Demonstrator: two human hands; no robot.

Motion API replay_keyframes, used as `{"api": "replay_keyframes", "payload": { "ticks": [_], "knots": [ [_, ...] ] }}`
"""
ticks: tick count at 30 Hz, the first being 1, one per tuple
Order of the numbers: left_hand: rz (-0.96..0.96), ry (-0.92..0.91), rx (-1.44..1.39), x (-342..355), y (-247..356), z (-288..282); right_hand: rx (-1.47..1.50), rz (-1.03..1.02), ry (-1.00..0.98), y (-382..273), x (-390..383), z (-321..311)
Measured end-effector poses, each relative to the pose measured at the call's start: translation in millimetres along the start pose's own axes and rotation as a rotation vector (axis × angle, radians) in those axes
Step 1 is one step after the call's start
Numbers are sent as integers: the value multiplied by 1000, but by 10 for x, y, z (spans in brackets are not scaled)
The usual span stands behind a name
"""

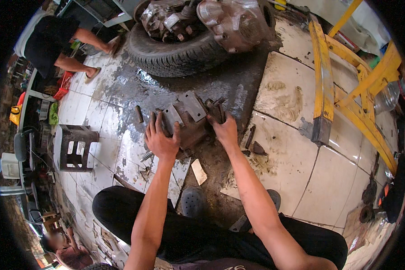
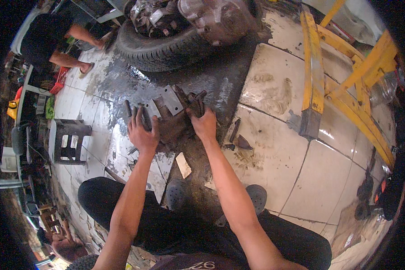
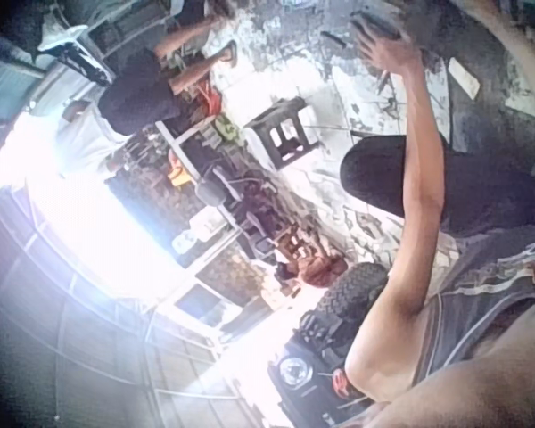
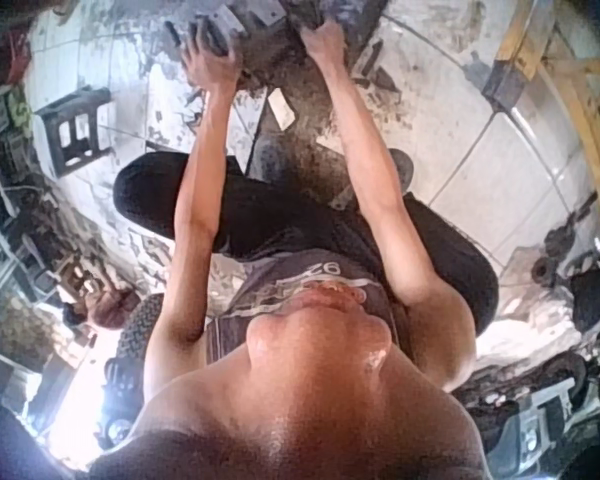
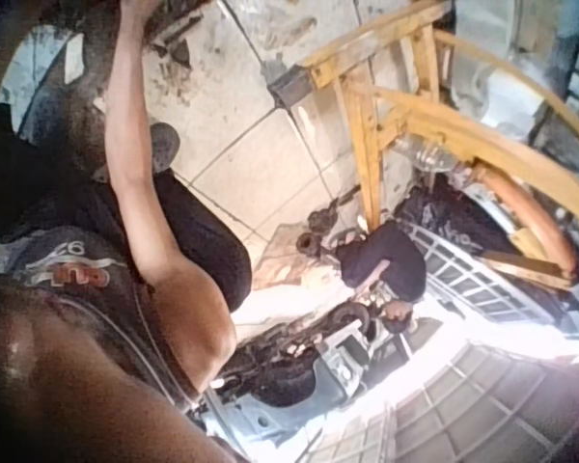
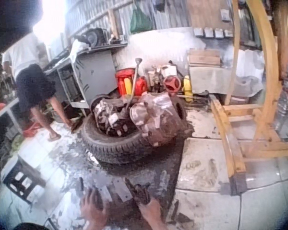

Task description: The person sits on the floor of a workshop and uses a small metal file to scrape and clean a metal mechanical component. They repeatedly rub the file against the edges and surfaces of the part, which is resting on a tire, while another person works in the background.

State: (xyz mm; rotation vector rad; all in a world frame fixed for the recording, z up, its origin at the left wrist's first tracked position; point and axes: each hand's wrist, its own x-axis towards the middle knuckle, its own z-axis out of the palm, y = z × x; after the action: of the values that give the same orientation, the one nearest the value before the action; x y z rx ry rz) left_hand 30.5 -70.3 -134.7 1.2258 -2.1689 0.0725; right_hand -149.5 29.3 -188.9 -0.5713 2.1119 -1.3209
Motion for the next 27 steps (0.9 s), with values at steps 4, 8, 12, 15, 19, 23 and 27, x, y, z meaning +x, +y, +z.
{"api": "replay_keyframes", "payload": {
  "ticks": [4, 8, 12, 15, 19, 23, 27],
  "knots": [
    [4, -4, 14, 1, 65, 27, 137, -114, -2, 142, 104, -39],
    [1, 3, 3, 3, 29, 20, 169, -5, -35, -16, 41, -44],
    [-2, 3, -21, 22, 32, 10, 370, 83, -134, -104, 47, -149],
    [5, -9, -11, 2, 12, 15, 308, 134, -70, 67, 27, -237],
    [11, 7, -18, 16, 17, 30, 376, 231, 155, 191, -52, -367],
    [6, 9, -19, -10, -12, 22, 431, 184, 101, 127, -160, -399],
    [15, 17, -25, 4, 7, 20, 346, -10, 48, 109, -154, -290]
  ]
}}
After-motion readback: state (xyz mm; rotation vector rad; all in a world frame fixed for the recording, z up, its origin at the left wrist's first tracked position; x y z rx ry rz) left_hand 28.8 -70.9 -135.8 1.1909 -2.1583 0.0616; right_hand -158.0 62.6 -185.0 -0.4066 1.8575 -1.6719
